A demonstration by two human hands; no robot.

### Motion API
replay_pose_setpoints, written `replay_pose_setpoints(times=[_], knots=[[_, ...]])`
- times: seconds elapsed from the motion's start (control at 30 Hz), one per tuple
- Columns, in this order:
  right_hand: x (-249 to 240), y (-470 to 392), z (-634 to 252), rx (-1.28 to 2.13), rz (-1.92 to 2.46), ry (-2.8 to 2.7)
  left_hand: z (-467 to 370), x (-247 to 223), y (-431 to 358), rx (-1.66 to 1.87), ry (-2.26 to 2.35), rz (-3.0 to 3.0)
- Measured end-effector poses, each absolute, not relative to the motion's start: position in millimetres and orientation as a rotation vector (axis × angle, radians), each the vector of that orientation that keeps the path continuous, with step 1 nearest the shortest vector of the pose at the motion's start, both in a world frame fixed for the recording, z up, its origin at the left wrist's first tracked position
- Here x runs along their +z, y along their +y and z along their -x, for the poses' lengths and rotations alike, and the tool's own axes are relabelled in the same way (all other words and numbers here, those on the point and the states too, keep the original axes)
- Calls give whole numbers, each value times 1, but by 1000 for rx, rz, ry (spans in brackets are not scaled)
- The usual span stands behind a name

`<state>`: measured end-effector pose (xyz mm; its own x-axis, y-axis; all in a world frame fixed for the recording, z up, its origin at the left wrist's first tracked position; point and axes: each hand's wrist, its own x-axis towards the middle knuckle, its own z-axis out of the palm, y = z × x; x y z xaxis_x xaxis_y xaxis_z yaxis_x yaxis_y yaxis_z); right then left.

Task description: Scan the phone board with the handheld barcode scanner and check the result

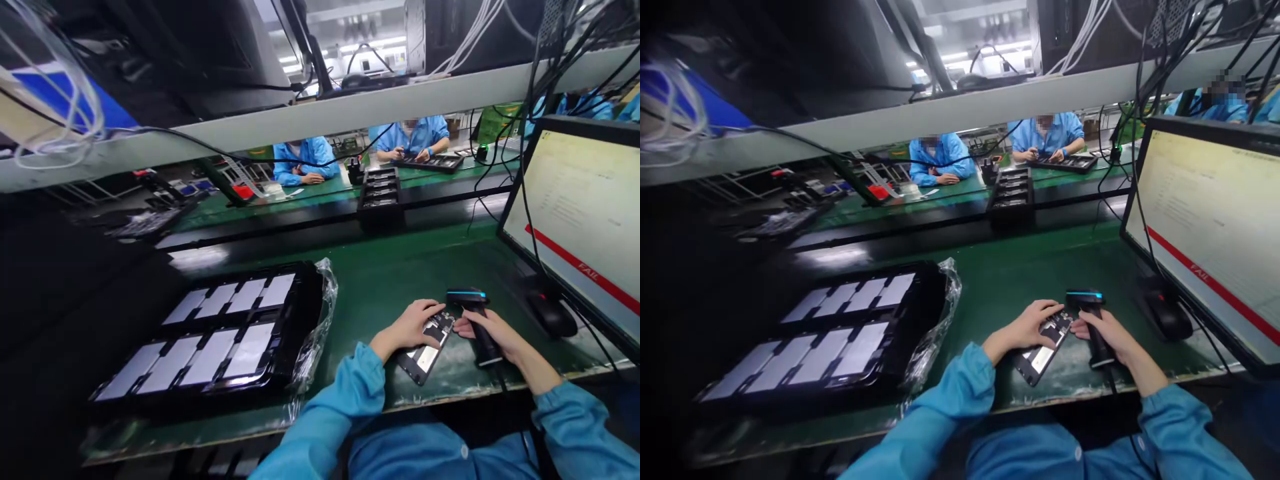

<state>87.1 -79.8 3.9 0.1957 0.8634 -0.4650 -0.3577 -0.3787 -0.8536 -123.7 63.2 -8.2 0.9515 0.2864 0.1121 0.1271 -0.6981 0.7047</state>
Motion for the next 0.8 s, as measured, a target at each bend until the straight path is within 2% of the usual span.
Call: replay_pose_setpoints(times=[0.4, 0.6, 0.8], knots=[[-7, -78, -84, 1399, 1305, -579, 124, -14, 32, 452, 539, -2282], [-14, -79, -87, 1383, 1282, -646, 102, -20, -7, 627, 976, -2184], [-23, -65, -98, 1407, 1250, -897, 82, -17, -7, 606, 1250, -2018]])
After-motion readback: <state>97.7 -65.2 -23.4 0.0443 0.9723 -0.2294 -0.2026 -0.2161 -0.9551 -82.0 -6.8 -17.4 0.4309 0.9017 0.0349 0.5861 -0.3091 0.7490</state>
